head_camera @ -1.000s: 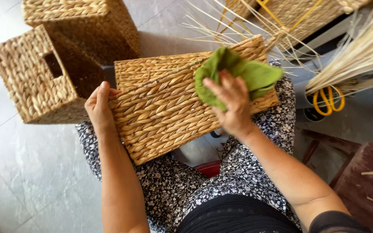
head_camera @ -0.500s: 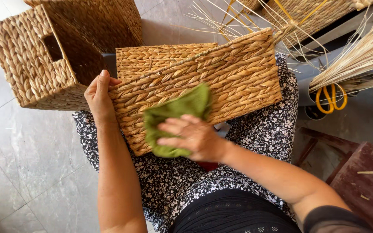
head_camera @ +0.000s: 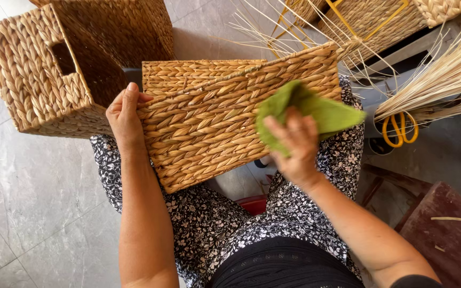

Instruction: The person sits on the floor and wipes the inside and outside of a woven water-hyacinth storage basket with a green cloth, turning the basket to reach all sides. They briefly use scissors to trim stray fibers from the woven surface, then resume wiping the basket.

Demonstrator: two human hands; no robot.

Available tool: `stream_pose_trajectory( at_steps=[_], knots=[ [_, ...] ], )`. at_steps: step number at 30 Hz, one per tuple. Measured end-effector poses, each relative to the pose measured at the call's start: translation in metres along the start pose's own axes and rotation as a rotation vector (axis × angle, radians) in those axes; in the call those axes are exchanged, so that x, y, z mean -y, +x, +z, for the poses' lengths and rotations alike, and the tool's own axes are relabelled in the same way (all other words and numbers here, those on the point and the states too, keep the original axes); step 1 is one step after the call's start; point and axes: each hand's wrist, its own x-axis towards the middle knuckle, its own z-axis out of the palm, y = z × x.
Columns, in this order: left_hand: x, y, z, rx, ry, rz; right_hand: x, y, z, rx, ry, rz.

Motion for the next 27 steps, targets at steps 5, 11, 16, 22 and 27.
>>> stream_pose_trajectory(
  at_steps=[5,11,16,22,27],
  knots=[
    [0.003,-0.001,-0.005,-0.012,0.011,0.018,0.111,0.023,0.052,0.164,0.318,-0.285],
    [0.006,-0.001,-0.015,-0.006,0.028,0.033,0.129,0.038,0.055,0.289,0.343,-0.394],
    [0.006,-0.002,-0.013,0.001,0.019,0.034,0.057,0.032,0.028,0.056,0.225,-0.355],
    [-0.002,-0.006,-0.006,-0.017,-0.008,0.021,-0.053,0.021,-0.045,-0.154,-0.079,-0.03],
    [-0.011,-0.013,-0.001,-0.14,-0.017,-0.069,-0.07,0.0,-0.067,-0.226,0.205,0.323]
  ],
)
